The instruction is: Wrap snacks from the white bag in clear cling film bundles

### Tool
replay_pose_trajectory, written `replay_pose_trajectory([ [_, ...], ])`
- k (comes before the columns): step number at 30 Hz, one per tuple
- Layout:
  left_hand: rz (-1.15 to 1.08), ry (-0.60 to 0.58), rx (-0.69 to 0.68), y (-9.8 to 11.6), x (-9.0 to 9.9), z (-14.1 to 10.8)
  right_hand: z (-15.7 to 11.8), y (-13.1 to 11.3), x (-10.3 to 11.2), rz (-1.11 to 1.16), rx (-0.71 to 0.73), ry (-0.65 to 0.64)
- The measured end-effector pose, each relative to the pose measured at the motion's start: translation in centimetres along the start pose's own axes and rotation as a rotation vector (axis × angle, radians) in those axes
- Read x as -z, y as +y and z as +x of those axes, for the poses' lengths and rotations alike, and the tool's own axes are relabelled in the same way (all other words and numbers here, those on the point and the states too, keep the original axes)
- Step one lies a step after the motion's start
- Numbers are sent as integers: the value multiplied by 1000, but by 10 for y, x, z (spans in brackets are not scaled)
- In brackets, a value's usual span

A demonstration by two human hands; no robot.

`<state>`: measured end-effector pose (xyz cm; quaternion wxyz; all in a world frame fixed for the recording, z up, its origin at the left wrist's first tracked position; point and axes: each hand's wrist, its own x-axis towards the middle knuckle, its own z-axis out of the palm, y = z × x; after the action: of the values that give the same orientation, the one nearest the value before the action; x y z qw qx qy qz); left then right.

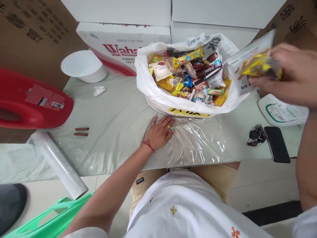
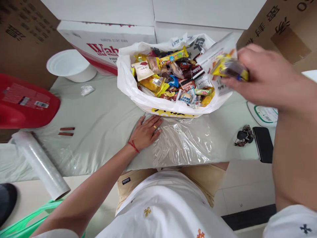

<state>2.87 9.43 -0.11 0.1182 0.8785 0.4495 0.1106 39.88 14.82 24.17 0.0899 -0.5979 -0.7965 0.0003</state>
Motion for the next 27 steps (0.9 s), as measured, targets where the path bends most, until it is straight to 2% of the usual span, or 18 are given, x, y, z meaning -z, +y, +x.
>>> replay_pose_trajectory([
  [1, -1, 0, 1, 0, 0, 0, -24, -10, -4, 155, -50, 28],
  [2, -2, -1, 2, 1, 1, 0, -48, -22, -13, 315, -104, -1],
  [5, -10, -10, 3, 1, 1, 1, -104, -68, -63, 654, -304, -393],
  [7, -17, -14, 5, 1, 1, 1, -122, -99, -103, 734, -401, -603],
  [8, -17, -15, 7, 1, 1, 1, -125, -112, -121, 701, -462, -632],
  [10, -12, -16, 11, 1, 1, 0, -123, -133, -152, 548, -546, -588],
  [13, -3, -15, 12, 1, 1, 0, -114, -149, -178, 321, -555, -455],
  [16, -3, -16, 15, 2, 1, 0, -112, -154, -184, 195, -489, -414],
  [23, -3, -19, 19, 1, 0, 0, -123, -159, -167, -64, -414, -488],
  [27, -9, -19, 12, -1, 0, 0, -125, -159, -164, -100, -396, -528],
])
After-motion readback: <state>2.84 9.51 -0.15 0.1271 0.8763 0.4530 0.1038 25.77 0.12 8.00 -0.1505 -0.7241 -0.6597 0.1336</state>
